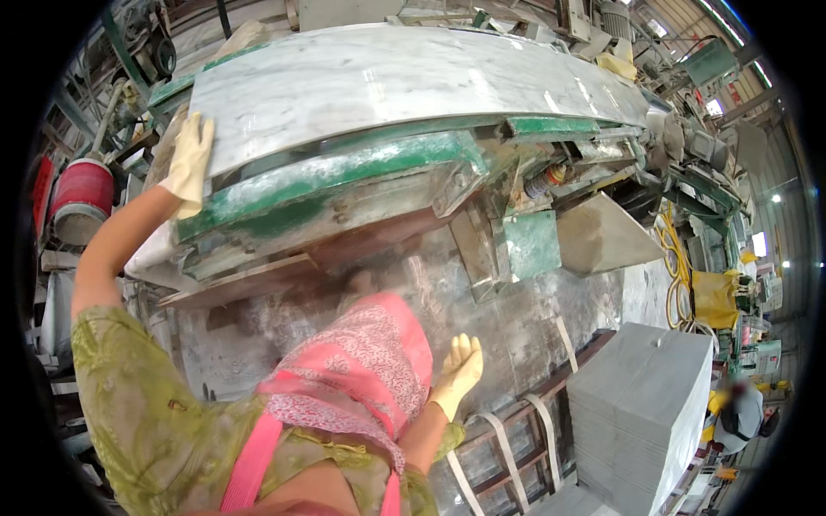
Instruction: The person repeatedly picks up large flat panels from a conveyor belt and stacks them on a nearby rack. The person handles each panel by hand, lifts it, and places it on top of the existing stack.
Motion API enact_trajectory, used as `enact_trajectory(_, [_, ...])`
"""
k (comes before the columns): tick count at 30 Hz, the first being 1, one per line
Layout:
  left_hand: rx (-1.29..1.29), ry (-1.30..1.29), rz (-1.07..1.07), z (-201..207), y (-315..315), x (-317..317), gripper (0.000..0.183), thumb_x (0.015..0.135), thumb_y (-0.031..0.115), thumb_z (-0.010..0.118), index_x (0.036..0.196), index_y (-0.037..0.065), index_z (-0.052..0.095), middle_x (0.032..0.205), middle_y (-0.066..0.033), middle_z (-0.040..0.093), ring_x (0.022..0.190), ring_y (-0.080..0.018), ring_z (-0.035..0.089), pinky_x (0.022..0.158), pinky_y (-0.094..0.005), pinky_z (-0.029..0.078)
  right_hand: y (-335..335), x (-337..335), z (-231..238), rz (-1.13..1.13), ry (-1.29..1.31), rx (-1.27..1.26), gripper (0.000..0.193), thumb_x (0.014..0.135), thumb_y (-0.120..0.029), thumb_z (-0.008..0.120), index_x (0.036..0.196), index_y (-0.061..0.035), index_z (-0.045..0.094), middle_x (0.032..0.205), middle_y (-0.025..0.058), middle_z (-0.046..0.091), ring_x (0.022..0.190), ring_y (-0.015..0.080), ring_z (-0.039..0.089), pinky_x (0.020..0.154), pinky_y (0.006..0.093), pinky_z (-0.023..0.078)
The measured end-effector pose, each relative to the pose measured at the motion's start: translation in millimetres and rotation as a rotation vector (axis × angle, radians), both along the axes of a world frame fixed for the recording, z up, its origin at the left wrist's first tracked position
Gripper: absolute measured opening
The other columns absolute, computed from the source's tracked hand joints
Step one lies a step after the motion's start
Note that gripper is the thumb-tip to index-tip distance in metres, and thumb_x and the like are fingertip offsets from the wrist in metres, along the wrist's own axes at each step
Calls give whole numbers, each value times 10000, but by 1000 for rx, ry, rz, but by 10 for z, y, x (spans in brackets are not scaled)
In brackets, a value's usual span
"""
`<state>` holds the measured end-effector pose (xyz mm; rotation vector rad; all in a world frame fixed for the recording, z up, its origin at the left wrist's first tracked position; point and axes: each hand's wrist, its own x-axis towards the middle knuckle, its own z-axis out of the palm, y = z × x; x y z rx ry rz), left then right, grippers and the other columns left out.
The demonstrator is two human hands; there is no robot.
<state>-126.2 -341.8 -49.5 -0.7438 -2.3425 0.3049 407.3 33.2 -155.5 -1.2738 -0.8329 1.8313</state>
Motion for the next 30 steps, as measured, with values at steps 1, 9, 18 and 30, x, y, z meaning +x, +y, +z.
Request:
enact_trajectory(1, [32,-5,-34,-71,-90,-65,427,876,44,527,1300,32,468,1377,-280,435,1223,-445,483,1046,-463,401,50,-67,-49,22,9,-27,581,1002,-383,462,1433,0,395,1347,188,543,1217,287,542,1052,405,382])
enact_trajectory(9, [794,-517,169,258,-195,198,604,985,394,497,1431,0,394,1445,-226,427,1339,-348,401,1120,-386,306,571,-859,73,142,19,-60,531,995,-361,502,1374,8,455,1240,155,610,1097,264,603,921,352,463])
enact_trajectory(18, [1330,-913,561,650,327,446,823,917,582,543,1498,49,306,1541,-152,319,1385,-300,348,1125,-392,291,1386,-1593,1450,251,-167,76,608,987,-409,489,1397,35,423,1339,201,540,1211,318,549,1035,398,376])
enact_trajectory(30, [1746,-1086,687,971,437,147,650,966,557,501,1308,8,562,1243,-56,603,1095,-183,553,946,-336,435,1555,-2815,2190,378,-106,286,484,1010,-304,474,1295,85,509,909,196,703,863,267,683,849,350,532])
